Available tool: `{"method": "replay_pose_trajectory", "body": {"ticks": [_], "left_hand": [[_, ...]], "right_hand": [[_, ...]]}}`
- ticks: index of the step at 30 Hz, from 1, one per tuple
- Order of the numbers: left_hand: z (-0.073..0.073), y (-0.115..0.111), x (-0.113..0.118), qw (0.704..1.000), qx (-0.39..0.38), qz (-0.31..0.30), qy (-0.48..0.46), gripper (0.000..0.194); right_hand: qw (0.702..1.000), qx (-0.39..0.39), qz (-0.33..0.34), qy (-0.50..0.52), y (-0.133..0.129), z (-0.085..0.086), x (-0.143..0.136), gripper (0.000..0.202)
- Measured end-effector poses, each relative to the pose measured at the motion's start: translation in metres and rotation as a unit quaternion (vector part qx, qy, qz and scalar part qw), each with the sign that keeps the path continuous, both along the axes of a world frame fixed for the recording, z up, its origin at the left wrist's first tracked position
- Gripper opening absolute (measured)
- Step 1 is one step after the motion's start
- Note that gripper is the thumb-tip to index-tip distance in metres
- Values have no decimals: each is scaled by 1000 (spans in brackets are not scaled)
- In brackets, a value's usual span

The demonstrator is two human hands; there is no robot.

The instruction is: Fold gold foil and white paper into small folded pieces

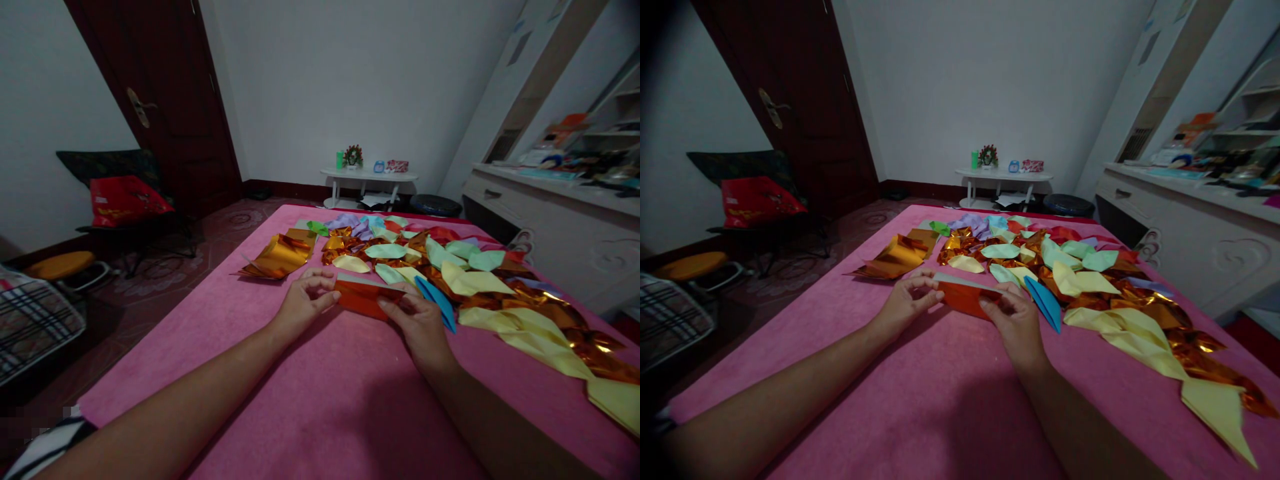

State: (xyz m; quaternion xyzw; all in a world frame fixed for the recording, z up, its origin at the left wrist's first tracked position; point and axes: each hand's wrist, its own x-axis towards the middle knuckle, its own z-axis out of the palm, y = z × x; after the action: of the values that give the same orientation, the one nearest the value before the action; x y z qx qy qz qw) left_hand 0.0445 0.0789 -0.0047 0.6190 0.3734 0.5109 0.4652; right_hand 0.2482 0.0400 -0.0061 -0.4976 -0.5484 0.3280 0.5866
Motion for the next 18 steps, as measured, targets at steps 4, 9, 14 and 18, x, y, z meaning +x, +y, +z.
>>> {"method": "replay_pose_trajectory", "body": {"ticks": [4, 9, 14, 18], "left_hand": [[4, -5, 1, 996, 52, -63, 37, 10], [10, -11, 5, 998, -1, -59, 33, 35], [6, -10, 7, 998, -62, 1, 19, 40], [0, -9, 8, 996, -89, 7, -6, 36]], "right_hand": [[997, -46, 12, 64, -1, 0, 2, 18], [999, -22, 7, 43, 1, -3, 7, 22], [997, -34, 3, 65, 2, -3, 6, 25], [986, -64, 36, 152, 1, -1, 1, 39]]}}
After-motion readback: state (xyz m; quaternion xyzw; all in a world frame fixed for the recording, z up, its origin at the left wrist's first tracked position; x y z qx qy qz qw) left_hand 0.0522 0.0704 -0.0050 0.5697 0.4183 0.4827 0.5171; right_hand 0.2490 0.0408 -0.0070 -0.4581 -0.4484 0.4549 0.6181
